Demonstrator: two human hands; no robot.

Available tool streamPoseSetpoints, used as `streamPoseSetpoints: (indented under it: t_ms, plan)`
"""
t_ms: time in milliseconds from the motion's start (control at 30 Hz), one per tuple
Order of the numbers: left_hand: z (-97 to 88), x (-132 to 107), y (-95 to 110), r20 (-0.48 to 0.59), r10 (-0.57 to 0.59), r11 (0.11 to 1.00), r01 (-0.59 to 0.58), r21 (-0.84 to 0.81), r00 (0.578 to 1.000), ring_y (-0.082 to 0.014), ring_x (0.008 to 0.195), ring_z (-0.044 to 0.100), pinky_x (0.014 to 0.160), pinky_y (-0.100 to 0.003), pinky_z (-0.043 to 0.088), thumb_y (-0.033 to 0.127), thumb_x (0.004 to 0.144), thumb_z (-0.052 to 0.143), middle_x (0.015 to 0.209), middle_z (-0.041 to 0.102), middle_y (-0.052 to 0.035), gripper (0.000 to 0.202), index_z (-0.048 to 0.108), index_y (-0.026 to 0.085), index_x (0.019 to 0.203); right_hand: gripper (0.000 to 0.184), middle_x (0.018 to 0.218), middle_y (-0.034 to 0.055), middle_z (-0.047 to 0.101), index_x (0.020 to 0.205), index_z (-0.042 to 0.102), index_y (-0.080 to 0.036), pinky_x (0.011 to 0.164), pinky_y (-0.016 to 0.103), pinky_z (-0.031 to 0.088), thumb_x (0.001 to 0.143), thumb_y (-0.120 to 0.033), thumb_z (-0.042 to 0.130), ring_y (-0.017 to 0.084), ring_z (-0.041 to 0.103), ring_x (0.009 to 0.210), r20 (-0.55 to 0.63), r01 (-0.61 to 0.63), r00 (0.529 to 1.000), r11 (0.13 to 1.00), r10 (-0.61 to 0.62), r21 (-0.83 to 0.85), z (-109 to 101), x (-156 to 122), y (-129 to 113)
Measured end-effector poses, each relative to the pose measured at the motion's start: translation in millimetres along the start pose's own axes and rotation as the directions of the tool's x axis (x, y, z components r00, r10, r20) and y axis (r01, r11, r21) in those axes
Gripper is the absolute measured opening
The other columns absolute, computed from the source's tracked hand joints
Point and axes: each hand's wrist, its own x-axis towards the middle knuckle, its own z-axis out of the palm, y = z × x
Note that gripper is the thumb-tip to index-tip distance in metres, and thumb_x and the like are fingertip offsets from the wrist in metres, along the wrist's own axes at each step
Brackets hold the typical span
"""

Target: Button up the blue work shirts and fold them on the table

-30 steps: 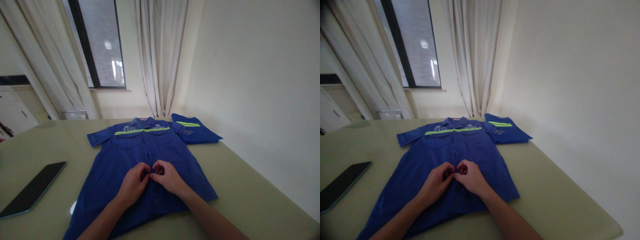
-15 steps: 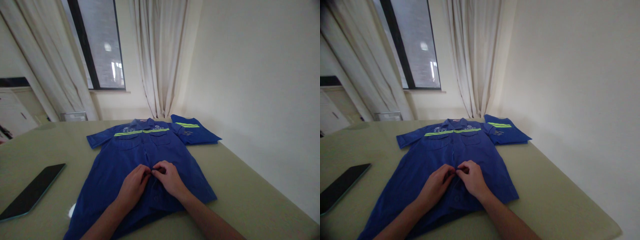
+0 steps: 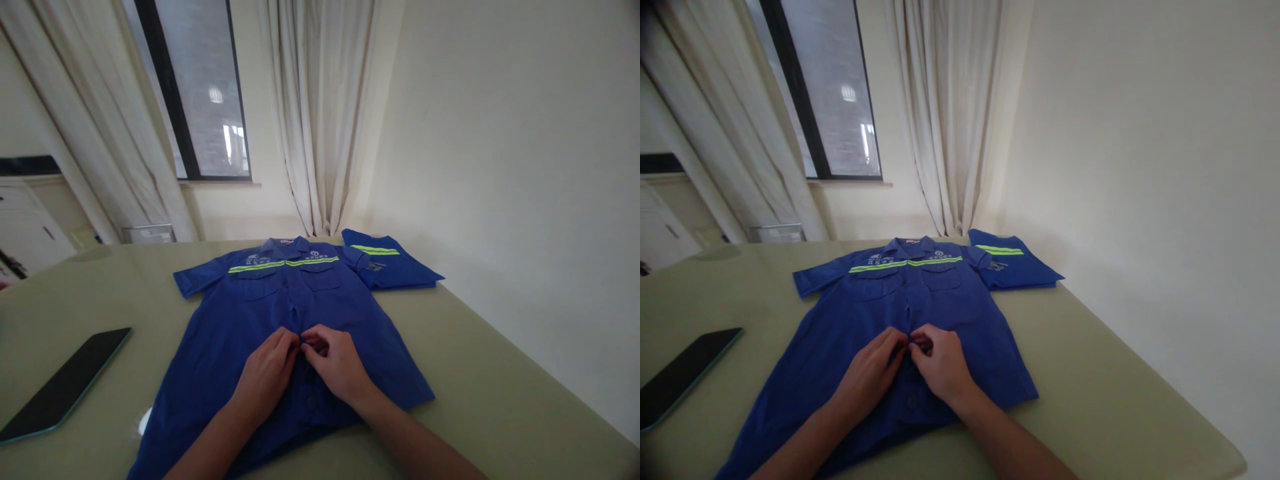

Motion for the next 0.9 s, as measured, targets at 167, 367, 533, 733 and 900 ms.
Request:
streamPoseSetpoints:
  t_ms: [167, 367, 533, 733, 900]
  plan:
    - [-1.0, 1.9, -0.8, -0.001, -0.044, 0.995, 0.043, -0.093, 0.999, -0.0206, 0.09, 0.064, 0.083, -0.032, 0.05, 0.025, 0.101, 0.038, 0.096, 0.066, -0.0034, 0.022, 0.06, 0.025, 0.097, 0.019, 0.085, 0.0029, 0.077, 0.098, 0.077, -0.021, 0.069, 0.027, 0.055, 0.088, -0.022, 0.061, 0.018, 0.072, 0.077, 0.031, -0.027, 0.999, 0.993, 0.024, 0.112, 0.4, 3.7, 6.3]
    - [1.9, 3.0, -7.8, -0.029, -0.195, 0.938, 0.177, -0.297, 0.98, -0.0196, 0.087, 0.07, 0.08, -0.03, 0.05, 0.031, 0.094, 0.053, 0.091, 0.073, 0.0001, 0.01, 0.062, 0.026, 0.095, 0.019, 0.086, 0.0033, 0.074, 0.099, 0.074, -0.02, 0.057, 0.025, 0.052, 0.085, -0.026, 0.063, 0.018, 0.069, 0.073, 0.077, -0.123, 0.991, 0.958, 0.106, 0.259, 2.6, 9.2, 20.3]
    - [-0.1, 1.3, -1.6, -0.003, -0.21, 0.887, 0.189, -0.421, 0.978, -0.0184, 0.082, 0.071, 0.077, -0.028, 0.051, 0.035, 0.095, 0.052, 0.087, 0.073, 0.0011, 0.014, 0.062, 0.026, 0.096, 0.022, 0.088, 0.0016, 0.074, 0.096, 0.073, -0.02, 0.066, 0.025, 0.051, 0.079, -0.009, 0.065, 0.016, 0.068, 0.076, 0.038, -0.049, 0.998, 0.984, 0.043, 0.17, 3.5, 9.1, 14.9]
    - [-0.2, 4.6, 2.1, 0.013, -0.287, 0.804, 0.248, -0.54, 0.958, -0.0196, 0.078, 0.07, 0.071, -0.028, 0.053, 0.047, 0.091, 0.06, 0.086, 0.074, -0.002, 0.024, 0.064, 0.023, 0.093, 0.024, 0.082, -0.0005, 0.068, 0.091, 0.074, -0.024, 0.07, 0.025, 0.045, 0.077, -0.005, 0.069, 0.015, 0.061, 0.074, -0.019, 0.069, 0.997, 0.98, -0.074, -0.189, 4.3, 4.5, 6.4]
    - [4.5, 8.0, -14.1, 0.159, -0.322, 0.611, 0.333, -0.718, 0.933, -0.0213, 0.077, 0.071, 0.069, -0.031, 0.057, 0.05, 0.081, 0.069, 0.08, 0.074, -0.0021, 0.034, 0.06, 0.022, 0.098, 0.021, 0.075, -0.0029, 0.068, 0.091, 0.073, -0.023, 0.062, 0.024, 0.04, 0.075, -0.009, 0.074, 0.012, 0.054, 0.064, -0.028, 0.022, 0.999, 0.993, -0.025, -0.112, 2.6, 5.7, 7.3]
